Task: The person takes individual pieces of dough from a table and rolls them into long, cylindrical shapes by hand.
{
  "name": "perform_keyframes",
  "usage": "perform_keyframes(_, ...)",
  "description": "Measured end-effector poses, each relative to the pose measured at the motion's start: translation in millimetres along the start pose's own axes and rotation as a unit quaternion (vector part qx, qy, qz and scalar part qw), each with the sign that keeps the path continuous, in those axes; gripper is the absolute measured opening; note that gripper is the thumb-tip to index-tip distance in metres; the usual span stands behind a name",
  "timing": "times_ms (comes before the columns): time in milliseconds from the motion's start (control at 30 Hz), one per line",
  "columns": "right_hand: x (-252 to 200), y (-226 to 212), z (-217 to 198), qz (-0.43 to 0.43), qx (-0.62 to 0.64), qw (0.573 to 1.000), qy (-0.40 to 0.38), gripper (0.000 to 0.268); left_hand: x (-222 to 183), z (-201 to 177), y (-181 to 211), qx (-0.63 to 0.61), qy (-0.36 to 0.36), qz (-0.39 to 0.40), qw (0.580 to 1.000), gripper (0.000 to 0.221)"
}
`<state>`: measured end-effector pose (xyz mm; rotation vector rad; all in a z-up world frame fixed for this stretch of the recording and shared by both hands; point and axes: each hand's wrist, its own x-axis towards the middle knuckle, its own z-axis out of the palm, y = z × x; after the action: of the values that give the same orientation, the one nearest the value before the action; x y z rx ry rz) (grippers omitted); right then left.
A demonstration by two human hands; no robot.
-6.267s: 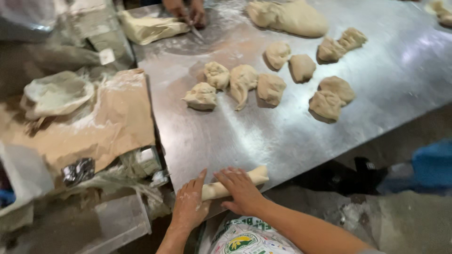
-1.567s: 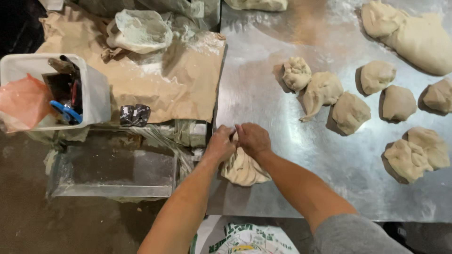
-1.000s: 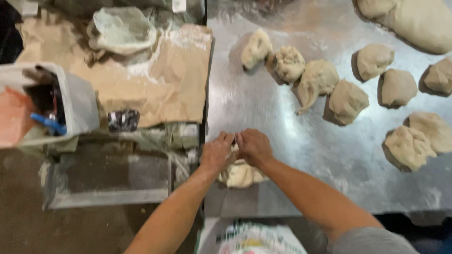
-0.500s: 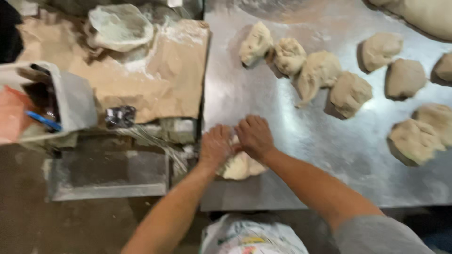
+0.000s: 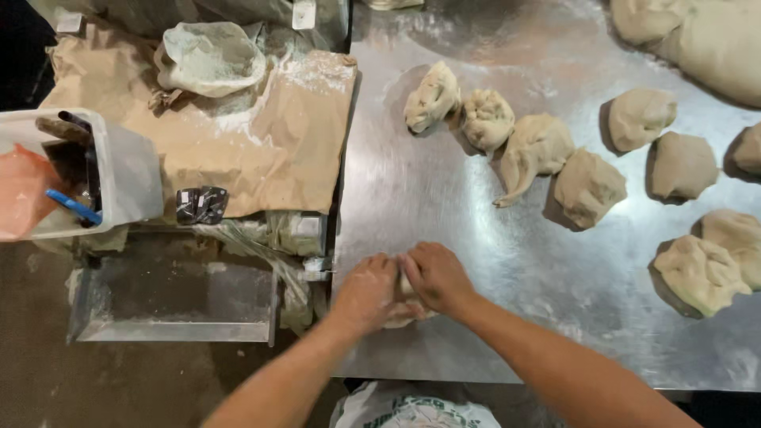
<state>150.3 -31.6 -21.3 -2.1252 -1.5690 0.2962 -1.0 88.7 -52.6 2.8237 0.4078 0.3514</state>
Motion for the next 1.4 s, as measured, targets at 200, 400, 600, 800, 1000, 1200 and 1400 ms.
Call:
perform_keyframes(200,17.0,3.6,-22.1,-0.194,-0.062,0.979,0.031,0.035,11.0,-18.1,20.5,0.024,-0.009,-0.067,0.997,0.062)
perform_keyframes(400,4.9,11.7,1.1,-0.08,-0.025,0.994,0.071,0.015,25.3,-14.0,24.3,0.026,0.022,-0.079,0.996,0.041)
perform_keyframes(600,-13.5,1.9,-20.1,-0.156,0.037,0.986,0.036,0.019,18.3,-28.6,28.9,0.027,0.019,-0.101,0.994,0.036)
perform_keyframes(800,-6.5,14.3,-0.4,-0.18,-0.053,0.975,0.115,0.015,6.0,-18.7,33.9,0.043,0.043,-0.097,0.993,0.036)
perform_keyframes(1000,-24.7,7.7,-4.0,-0.151,0.014,0.986,0.069,0.013,-13.0,-34.9,48.0,-0.034,0.001,-0.052,0.998,0.082)
perform_keyframes(1200,-11.3,2.7,-10.2,-0.187,-0.069,0.974,0.108,0.012,-7.4,-21.8,46.9,0.047,0.031,-0.095,0.994,0.053)
perform_keyframes(1400,-36.1,0.2,-6.4,-0.124,-0.022,0.991,0.055,0.014,-33.4,-18.8,68.0,-0.021,0.048,-0.093,0.994,0.041)
